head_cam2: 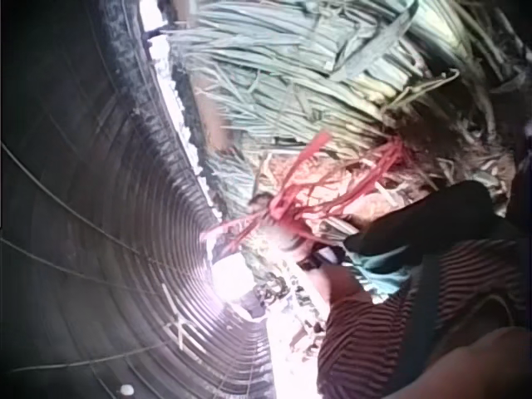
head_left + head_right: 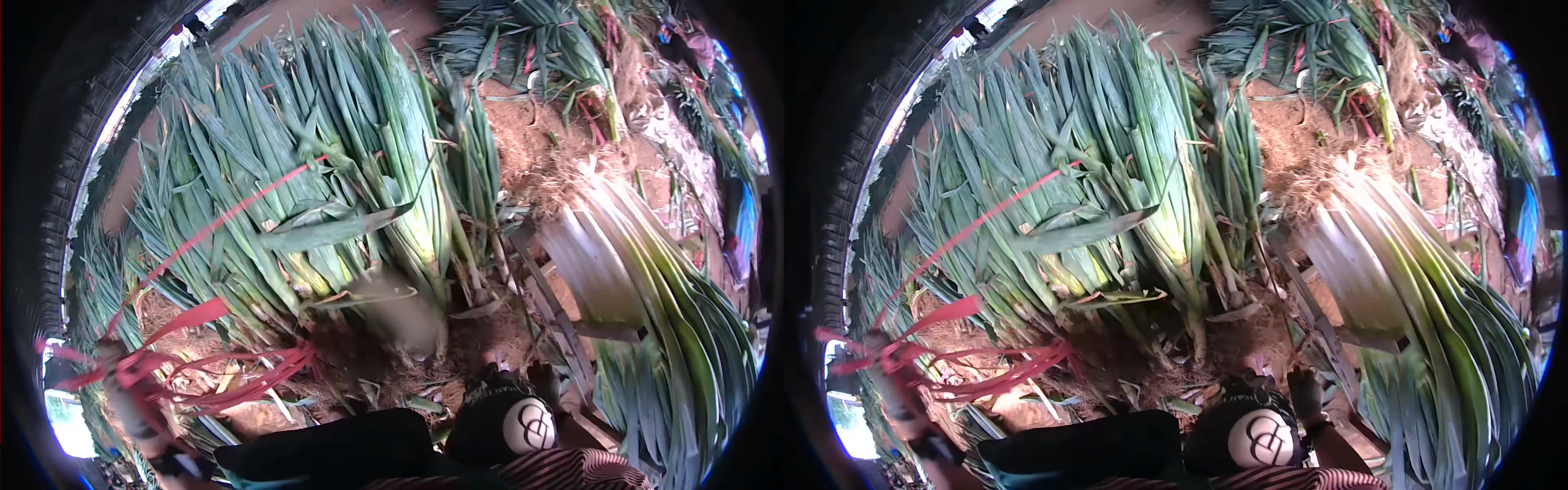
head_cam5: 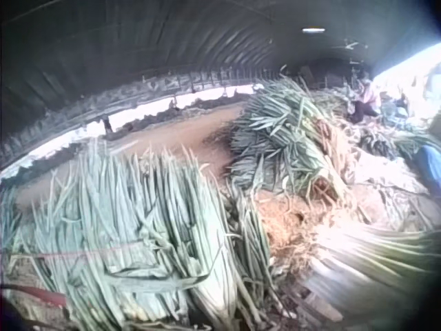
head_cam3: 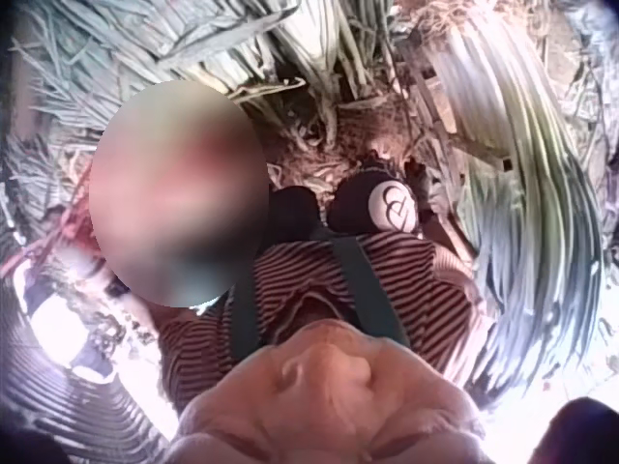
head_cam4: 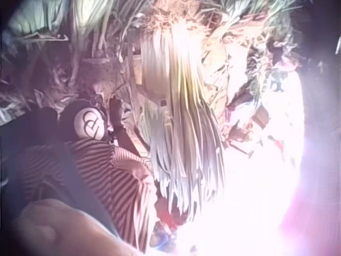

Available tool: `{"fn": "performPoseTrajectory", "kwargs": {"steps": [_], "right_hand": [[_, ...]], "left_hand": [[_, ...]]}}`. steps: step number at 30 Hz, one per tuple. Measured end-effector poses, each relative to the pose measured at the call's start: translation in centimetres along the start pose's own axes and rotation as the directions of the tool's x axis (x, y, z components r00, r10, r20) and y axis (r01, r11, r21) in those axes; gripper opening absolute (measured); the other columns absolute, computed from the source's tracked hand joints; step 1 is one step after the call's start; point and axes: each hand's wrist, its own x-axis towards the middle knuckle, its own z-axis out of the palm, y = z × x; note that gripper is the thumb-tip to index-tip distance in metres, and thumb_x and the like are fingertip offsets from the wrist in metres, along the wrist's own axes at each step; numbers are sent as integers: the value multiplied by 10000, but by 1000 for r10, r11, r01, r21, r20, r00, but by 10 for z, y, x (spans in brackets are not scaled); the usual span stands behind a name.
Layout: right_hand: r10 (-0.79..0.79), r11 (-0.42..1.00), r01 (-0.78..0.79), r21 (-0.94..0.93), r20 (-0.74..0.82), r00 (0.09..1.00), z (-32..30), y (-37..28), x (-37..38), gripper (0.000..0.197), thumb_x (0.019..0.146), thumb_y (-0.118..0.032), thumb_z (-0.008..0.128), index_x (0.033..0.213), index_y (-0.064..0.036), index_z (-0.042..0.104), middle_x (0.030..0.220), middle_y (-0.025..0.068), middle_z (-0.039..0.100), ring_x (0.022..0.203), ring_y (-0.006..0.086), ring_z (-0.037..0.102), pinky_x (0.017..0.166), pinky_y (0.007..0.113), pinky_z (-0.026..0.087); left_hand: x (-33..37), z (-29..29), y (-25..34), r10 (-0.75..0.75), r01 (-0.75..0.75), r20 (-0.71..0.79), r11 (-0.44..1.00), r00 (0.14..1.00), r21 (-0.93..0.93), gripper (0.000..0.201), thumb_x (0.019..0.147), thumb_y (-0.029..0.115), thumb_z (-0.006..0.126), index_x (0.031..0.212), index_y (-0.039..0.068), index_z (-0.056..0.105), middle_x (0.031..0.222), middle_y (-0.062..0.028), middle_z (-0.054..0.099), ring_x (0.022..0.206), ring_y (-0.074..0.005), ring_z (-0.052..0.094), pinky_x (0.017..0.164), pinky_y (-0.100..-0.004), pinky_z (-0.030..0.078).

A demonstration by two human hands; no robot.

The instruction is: The person cleans leeks by hand, shakes them, and places them onto a pile. They then gather a bunch of leeks, tie them together with a red cord, and trim the roots and leaf tips using a large knife.

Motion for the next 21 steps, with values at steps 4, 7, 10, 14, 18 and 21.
{"fn": "performPoseTrajectory", "kwargs": {"steps": [4,7,10,14,18,21], "right_hand": [[213,868,-345,356,360,908,49,-9,-78,147,906,-173,495,956,-77,594,1013,81,601,924,280,582,671,399,522],[233,775,-413,478,391,891,35,-12,-98,155,917,-173,494,971,-69,596,1017,79,607,925,268,584,675,388,522],[215,714,-349,607,285,934,14,-5,-72,164,928,-173,493,987,-61,597,1020,77,612,925,255,586,680,376,523],[129,719,56,693,-213,969,-48,25,-18,175,943,-174,492,1007,-50,598,1024,74,620,926,238,589,686,361,523],[235,31,340,940,-338,911,-290,-14,-17,310,943,-258,589,1122,-5,585,1069,68,619,939,133,578,804,308,493],[-161,32,639,768,-627,762,-427,-70,-39,572,861,-295,686,1304,-7,465,1177,101,589,1069,215,578,989,354,429]], "left_hand": [[-6,-160,20,294,-291,-284,955,913,55,383,993,291,408,1323,96,413,1167,-89,553,934,-146,545,754,-260,436],[-26,-231,41,279,-285,-298,958,913,23,461,1001,308,410,1389,61,391,1247,-103,550,1110,-190,543,978,-311,413],[-46,-277,22,241,-240,-31,971,970,6,402,995,310,440,1253,11,514,984,-34,579,889,-129,551,801,-279,438],[-107,-145,14,27,-19,147,998,989,-52,273,956,293,523,1075,50,554,752,54,463,638,-54,437,573,-202,369],[-141,-74,38,86,-53,478,995,874,-81,172,931,214,559,885,50,579,811,12,514,747,-62,464,652,-211,380],[-153,-48,52,89,80,600,965,795,-249,239,921,231,572,783,35,567,727,33,493,670,-62,431,593,-236,354]]}}
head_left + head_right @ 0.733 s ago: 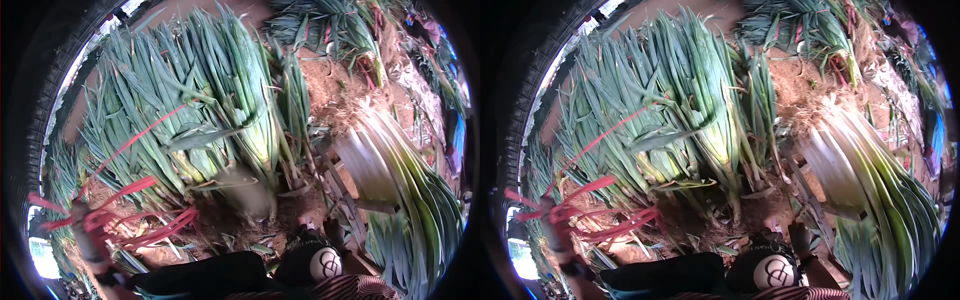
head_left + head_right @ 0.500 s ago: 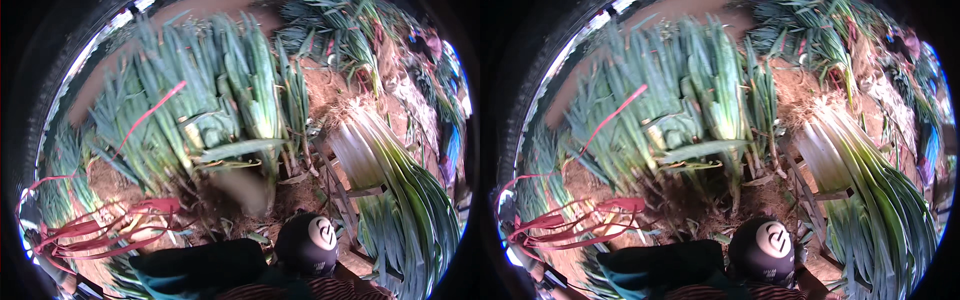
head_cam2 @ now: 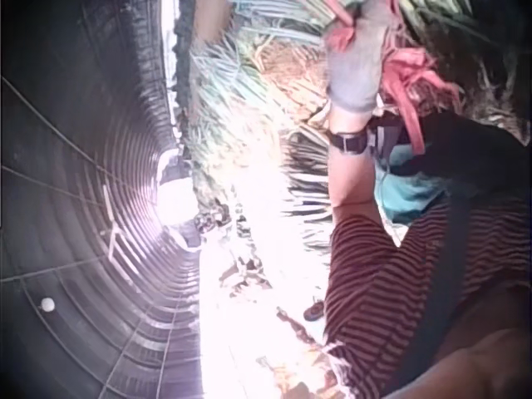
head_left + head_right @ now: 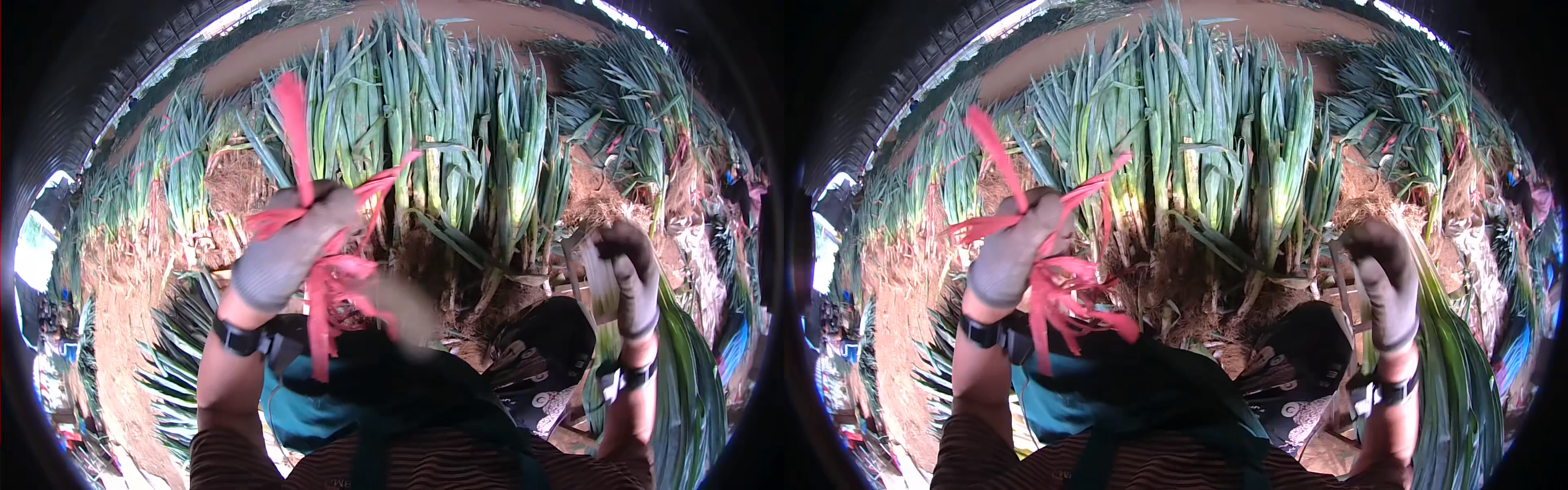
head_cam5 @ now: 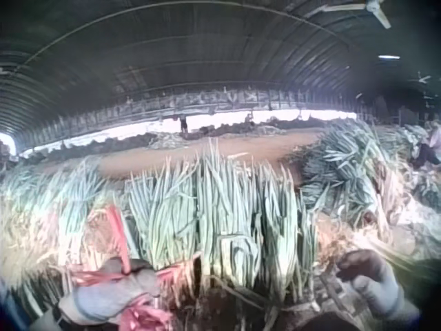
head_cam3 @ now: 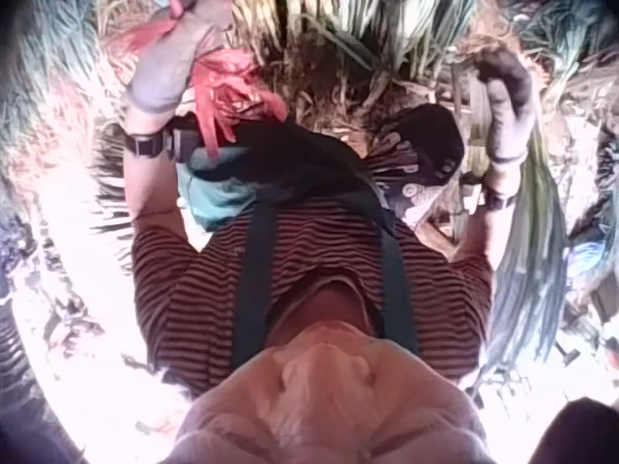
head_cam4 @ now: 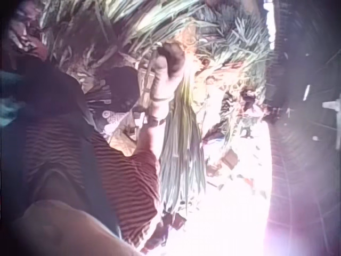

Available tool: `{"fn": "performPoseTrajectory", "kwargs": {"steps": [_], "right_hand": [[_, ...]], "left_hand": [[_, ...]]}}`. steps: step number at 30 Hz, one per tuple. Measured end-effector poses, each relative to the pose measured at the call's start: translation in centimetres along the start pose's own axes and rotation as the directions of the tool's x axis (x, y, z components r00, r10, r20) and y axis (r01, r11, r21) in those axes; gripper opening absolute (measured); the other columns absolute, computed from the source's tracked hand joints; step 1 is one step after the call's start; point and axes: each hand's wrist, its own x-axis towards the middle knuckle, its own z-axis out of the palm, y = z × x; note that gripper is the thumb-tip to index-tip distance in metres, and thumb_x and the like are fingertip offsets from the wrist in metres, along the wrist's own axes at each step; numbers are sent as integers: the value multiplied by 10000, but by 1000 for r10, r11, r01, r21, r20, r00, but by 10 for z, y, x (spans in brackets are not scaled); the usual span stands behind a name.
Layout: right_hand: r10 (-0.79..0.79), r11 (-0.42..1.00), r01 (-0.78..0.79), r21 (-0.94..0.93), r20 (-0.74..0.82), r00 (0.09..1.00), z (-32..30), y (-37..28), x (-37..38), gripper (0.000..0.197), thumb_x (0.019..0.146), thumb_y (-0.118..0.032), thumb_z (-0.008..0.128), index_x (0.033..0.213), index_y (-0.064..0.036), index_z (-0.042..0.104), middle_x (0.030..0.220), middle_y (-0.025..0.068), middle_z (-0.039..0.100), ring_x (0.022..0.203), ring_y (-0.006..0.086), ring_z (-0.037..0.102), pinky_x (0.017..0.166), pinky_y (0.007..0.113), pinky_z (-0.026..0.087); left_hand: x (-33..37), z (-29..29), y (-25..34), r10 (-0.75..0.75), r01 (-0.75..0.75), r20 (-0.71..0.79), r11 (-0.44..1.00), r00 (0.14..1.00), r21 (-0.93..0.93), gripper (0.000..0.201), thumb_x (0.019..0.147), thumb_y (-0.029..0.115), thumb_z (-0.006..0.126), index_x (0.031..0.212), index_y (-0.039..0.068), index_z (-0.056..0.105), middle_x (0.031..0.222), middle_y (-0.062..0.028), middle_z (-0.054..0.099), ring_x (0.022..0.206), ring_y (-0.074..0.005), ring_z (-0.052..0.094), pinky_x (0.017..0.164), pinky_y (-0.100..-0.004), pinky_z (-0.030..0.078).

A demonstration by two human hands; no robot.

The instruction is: The person cleans leeks by hand, shakes them, and places them onto a pile. They then gather a bunch of leeks, tie them together with a red cord, and trim the roots and leaf tips using a large knife.

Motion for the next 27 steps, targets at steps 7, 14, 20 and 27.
{"fn": "performPoseTrajectory", "kwargs": {"steps": [7,14,20,27], "right_hand": [[-265,871,485,-79,755,600,154,-59,106,1241,601,-129,850,1500,-63,-5,1509,213,251,1191,253,508,938,322,474],[-192,940,-233,249,951,243,241,-18,31,455,756,-7,689,1187,-29,546,843,23,659,767,85,595,702,277,507],[77,880,-405,246,769,635,193,-5,59,335,871,-146,686,1196,-81,635,1062,60,685,960,129,635,879,252,497],[-29,327,-627,707,671,741,213,-4,65,495,937,-591,419,823,-116,505,705,16,544,584,135,526,569,289,433]], "left_hand": [[-12,18,22,205,-150,187,951,961,-272,347,946,374,564,806,57,570,707,35,489,646,-52,406,578,-232,343],[-11,1,18,335,-385,-225,891,915,-240,377,928,445,571,857,75,551,745,16,477,648,-68,468,584,-234,402],[-17,-53,-61,278,-427,-362,787,890,-445,354,915,304,587,1077,13,468,782,-2,494,696,-138,571,691,-299,548],[-30,27,-189,-98,196,265,906,959,-375,450,940,342,531,1336,142,457,1089,-38,580,1121,-186,508,1004,-355,390]]}}
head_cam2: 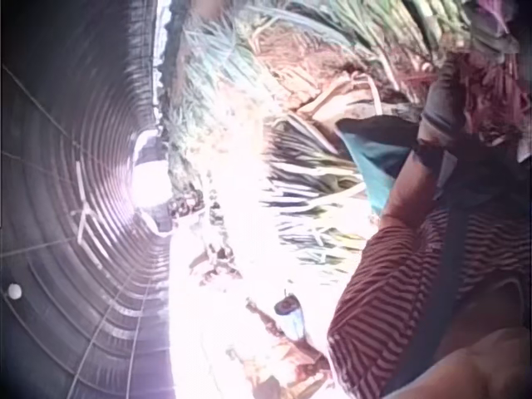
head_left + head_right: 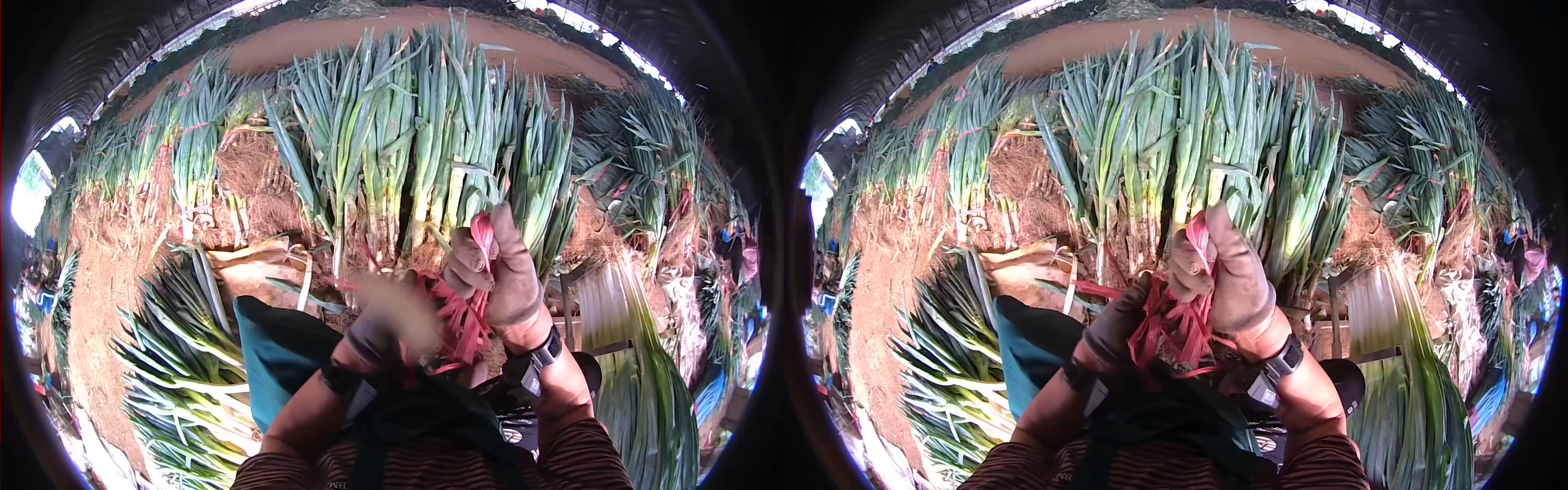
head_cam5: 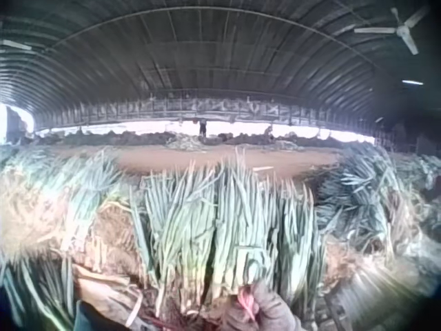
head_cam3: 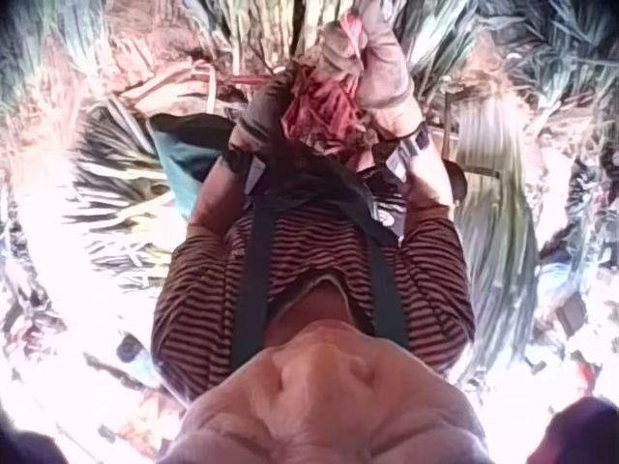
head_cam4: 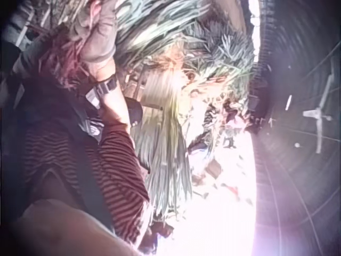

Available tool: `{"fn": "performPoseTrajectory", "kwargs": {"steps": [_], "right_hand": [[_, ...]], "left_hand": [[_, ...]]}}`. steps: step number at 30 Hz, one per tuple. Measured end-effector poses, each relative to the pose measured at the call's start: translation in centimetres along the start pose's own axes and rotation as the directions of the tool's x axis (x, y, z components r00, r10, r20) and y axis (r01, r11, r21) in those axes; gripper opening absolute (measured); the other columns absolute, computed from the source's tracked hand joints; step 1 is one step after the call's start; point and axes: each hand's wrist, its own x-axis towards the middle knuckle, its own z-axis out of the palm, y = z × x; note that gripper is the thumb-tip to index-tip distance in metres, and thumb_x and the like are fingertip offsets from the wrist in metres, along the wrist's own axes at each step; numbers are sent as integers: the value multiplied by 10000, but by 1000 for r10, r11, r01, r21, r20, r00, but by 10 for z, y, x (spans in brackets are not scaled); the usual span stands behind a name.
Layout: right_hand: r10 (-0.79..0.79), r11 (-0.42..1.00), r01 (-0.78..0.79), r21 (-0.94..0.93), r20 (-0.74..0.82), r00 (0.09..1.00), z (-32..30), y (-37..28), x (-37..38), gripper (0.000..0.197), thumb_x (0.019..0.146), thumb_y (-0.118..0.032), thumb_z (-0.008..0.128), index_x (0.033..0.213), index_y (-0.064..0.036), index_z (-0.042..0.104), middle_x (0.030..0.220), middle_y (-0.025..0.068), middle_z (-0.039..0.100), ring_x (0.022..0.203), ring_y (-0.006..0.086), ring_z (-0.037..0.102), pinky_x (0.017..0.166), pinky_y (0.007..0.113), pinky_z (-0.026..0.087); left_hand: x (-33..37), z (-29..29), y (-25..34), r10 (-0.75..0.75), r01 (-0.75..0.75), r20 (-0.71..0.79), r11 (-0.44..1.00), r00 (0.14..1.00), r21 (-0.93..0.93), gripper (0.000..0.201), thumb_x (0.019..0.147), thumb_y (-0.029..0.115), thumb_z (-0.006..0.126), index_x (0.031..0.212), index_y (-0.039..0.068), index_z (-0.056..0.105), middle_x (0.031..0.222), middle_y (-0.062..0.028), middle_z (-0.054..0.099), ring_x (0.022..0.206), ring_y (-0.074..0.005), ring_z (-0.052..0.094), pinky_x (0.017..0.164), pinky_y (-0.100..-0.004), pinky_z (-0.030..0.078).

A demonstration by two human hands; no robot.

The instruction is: The person cleans leeks by hand, shakes them, and places them onto a pile. They then gather a bunch of leeks, tie them together with a red cord, and trim the roots and leaf tips using a large knife.

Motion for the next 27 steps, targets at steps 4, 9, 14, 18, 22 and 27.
{"fn": "performPoseTrajectory", "kwargs": {"steps": [4,9,14,18,22,27], "right_hand": [[-349,741,165,-651,-163,923,-18,-28,-10,427,944,-479,523,700,-134,458,553,-28,434,415,67,343,390,226,248],[-354,665,115,-738,-176,919,-26,-19,-10,405,918,-411,603,661,-100,575,563,-31,513,444,40,398,414,194,285],[-109,890,42,-454,-121,987,25,35,15,393,926,-373,605,681,-69,564,575,-26,508,471,38,388,435,206,281],[-175,690,7,-723,-159,972,17,26,30,313,926,-347,615,843,-44,609,720,-37,562,647,31,479,583,203,395],[-8,672,-69,-737,-101,995,-58,32,8,786,790,-372,765,1338,15,357,1183,109,535,1084,181,526,914,295,459],[470,588,-549,-595,-301,830,-56,111,-29,585,787,-236,748,1269,-20,494,923,32,638,805,83,573,700,270,484]], "left_hand": [[-28,-59,9,-122,157,-350,985,929,72,427,917,188,557,1301,36,453,1142,-71,594,1133,-205,550,991,-344,412],[-35,-35,63,591,-353,-611,806,527,476,449,899,31,535,1336,24,431,1297,-112,508,1164,-194,527,965,-338,434],[-6,37,47,291,-287,14,932,957,220,643,688,-49,720,1275,25,468,1128,-76,582,1055,-162,567,850,-293,481],[-7,27,31,303,-269,46,754,952,599,159,880,58,582,1035,27,593,838,-18,597,796,-106,589,679,-267,484],[5,8,16,174,-194,-364,981,915,-19,189,954,255,525,917,75,570,697,18,450,637,-110,461,626,-280,422],[18,1,14,155,-372,-449,813,880,-448,210,946,299,560,914,93,532,692,12,441,627,-131,460,608,-285,419]]}}
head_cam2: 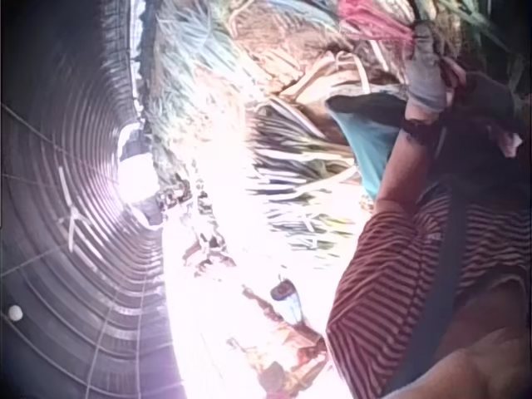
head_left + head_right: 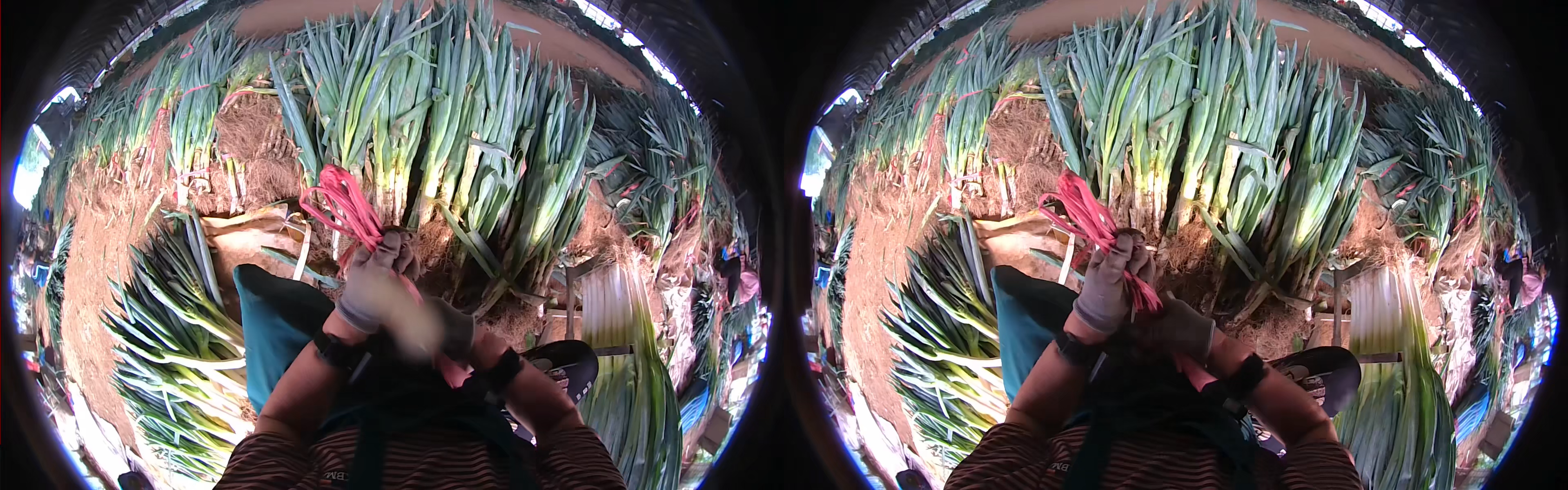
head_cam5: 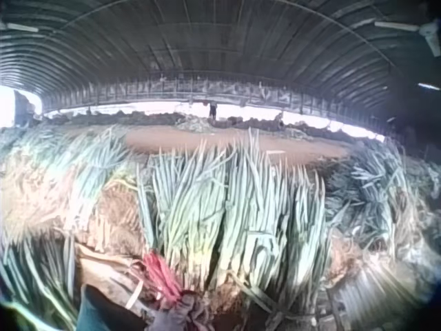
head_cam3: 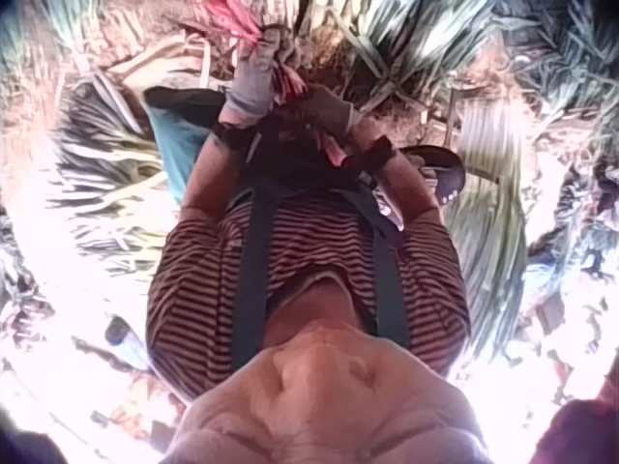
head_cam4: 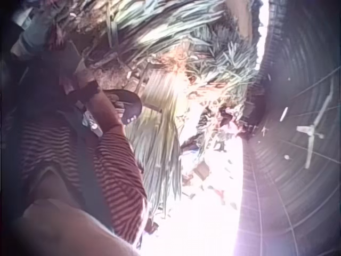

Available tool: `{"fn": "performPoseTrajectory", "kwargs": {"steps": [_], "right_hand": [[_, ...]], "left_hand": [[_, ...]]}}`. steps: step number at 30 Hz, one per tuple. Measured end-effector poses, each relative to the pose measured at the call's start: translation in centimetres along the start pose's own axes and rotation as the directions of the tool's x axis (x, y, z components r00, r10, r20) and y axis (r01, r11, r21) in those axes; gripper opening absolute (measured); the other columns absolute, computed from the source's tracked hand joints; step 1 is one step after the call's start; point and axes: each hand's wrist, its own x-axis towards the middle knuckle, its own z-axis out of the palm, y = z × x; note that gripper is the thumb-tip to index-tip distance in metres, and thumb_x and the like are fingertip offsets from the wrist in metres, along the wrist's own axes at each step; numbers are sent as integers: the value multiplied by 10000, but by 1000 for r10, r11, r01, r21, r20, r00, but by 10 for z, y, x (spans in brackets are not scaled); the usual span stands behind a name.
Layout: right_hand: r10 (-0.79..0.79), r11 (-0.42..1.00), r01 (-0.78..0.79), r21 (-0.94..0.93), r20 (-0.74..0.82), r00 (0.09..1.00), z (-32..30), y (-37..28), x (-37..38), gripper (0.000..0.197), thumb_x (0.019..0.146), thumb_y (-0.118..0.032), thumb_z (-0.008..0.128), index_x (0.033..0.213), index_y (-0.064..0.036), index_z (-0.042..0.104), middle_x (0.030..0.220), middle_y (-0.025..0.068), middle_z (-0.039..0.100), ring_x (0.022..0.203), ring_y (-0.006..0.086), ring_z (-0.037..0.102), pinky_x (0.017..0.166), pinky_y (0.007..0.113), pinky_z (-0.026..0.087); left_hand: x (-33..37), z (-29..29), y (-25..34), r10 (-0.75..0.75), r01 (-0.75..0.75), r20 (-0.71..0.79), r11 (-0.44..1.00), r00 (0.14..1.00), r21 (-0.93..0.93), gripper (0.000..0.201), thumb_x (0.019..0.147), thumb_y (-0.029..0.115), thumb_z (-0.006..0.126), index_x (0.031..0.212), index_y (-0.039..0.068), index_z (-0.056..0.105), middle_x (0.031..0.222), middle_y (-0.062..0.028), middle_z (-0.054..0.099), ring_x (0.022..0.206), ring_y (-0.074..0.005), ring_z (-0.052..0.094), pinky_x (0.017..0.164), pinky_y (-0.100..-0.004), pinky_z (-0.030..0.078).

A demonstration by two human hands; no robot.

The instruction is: The person cleans leeks by hand, shakes them, and places them onto a pile. They then gather a bunch of leeks, tie them together with a red cord, and trim the roots and leaf tips using a large knife.

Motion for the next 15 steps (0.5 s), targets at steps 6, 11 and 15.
{"fn": "performPoseTrajectory", "kwargs": {"steps": [6,11,15], "right_hand": [[211,885,-253,-390,-147,966,-32,-33,-43,339,798,-212,711,1053,-27,586,780,61,643,741,171,660,635,313,518],[-281,-106,-2,-994,28,959,-28,-82,-72,136,835,-178,583,932,-84,598,744,128,632,650,304,645,549,387,498],[-318,-11,-120,-993,-110,942,-78,-54,-44,157,819,-182,592,951,-95,596,790,120,635,696,307,639,564,397,491]], "left_hand": [[10,-42,-12,-43,93,-136,919,990,383,175,935,237,571,920,63,563,732,-23,536,672,-175,556,585,-320,457],[8,-70,-47,109,-659,658,-36,745,751,186,819,131,605,985,47,604,829,-146,622,770,-294,621,655,-371,507],[-24,-21,-67,-92,-597,589,-133,803,792,234,776,123,640,996,47,618,817,-134,633,742,-275,632,644,-352,513]]}}
